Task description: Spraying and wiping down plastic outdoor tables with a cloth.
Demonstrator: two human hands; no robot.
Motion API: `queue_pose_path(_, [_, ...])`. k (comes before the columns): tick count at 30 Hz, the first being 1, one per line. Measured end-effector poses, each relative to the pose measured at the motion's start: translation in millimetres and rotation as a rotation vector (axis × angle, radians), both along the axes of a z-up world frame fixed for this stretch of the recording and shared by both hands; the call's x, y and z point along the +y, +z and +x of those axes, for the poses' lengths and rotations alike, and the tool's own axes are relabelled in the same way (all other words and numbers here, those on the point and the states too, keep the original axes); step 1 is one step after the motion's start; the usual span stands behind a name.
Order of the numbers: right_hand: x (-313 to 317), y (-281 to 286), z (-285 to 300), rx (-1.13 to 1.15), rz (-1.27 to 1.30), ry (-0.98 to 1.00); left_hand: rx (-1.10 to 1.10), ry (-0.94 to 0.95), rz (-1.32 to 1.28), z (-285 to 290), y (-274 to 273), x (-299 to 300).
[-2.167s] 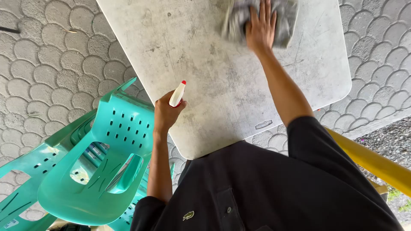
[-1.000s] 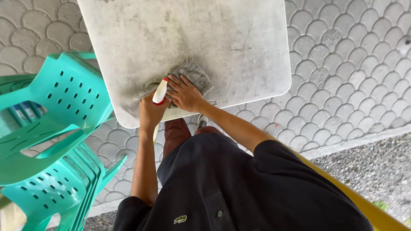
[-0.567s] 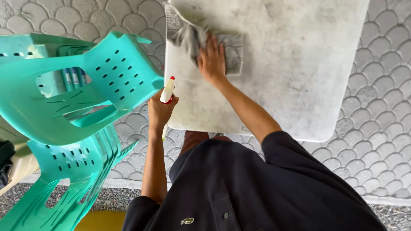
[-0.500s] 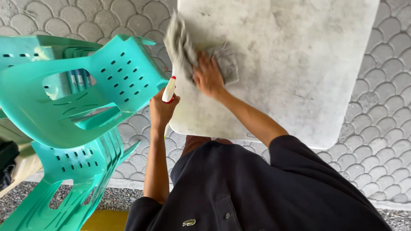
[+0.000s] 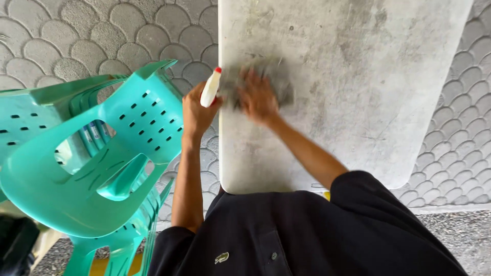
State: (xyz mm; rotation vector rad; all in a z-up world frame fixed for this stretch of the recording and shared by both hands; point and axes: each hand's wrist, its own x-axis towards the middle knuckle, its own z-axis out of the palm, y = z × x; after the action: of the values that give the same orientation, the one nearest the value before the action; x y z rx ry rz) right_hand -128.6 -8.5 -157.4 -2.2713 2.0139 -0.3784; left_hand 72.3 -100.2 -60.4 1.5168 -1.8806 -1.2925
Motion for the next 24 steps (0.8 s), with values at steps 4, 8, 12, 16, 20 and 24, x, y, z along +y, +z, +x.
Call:
queue_pose_path(4, [-160,-23,-90,0.036,0.092,-0.328,0.089,-0.049,0.032,19,20,3])
queue_pose_path(8, [-257,-69,-124,-0.017,-0.125,-0.408,0.016,-0.015,0.054,32,-1,9])
queue_pose_path(12, [-210,-7,-49,-0.044,0.069,-0.268,0.031,0.045,0.093,36,-8,-10])
queue_pose_path(16, [-92,15,9,-0.111,0.261,0.202,0.088,0.077,0.082,19,18,-47])
queue_pose_path(20, [-130,15,-25,-0.052,0.414,0.338,0.06,0.019,-0.064,4,21,-64])
queue_pose_path(24, [-251,-73,-102,-0.036,0.017,0.09,0.084,0.022,-0.111,-6,37,-58])
